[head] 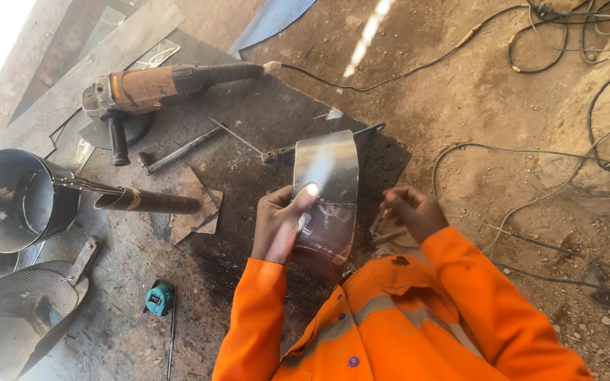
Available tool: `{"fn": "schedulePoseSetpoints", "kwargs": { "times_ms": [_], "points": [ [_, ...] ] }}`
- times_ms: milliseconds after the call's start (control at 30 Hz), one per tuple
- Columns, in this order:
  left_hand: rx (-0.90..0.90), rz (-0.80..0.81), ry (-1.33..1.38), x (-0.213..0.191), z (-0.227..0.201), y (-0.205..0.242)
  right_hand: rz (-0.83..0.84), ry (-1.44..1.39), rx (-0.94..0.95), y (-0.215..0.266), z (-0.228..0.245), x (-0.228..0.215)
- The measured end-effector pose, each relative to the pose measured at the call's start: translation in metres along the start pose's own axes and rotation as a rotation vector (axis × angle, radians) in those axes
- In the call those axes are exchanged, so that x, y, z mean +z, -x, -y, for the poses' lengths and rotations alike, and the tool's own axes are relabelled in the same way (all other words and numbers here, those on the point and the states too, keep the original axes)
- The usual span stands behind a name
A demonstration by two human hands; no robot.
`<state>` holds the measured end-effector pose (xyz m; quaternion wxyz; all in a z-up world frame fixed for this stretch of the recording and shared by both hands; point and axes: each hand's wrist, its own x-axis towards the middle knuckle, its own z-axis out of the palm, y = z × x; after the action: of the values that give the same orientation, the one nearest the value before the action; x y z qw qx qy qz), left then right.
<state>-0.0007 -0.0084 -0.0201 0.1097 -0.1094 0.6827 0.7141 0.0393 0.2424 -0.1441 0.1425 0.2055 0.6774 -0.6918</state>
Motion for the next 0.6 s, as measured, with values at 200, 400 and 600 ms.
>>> {"fn": "schedulePoseSetpoints", "kwargs": {
  "times_ms": [200,400,600],
  "points": [
    [-0.003,-0.013,-0.038,-0.006,0.009,-0.004,-0.084,0.260,-0.331,-0.100,0.038,-0.007],
    [-0.025,-0.017,-0.098,0.006,-0.012,0.010,0.222,0.801,-0.550,-0.233,0.010,0.030],
    [-0.051,0.007,-0.116,0.001,-0.005,0.009,0.722,1.055,-0.524,-0.337,-0.043,0.036]
  ]
}}
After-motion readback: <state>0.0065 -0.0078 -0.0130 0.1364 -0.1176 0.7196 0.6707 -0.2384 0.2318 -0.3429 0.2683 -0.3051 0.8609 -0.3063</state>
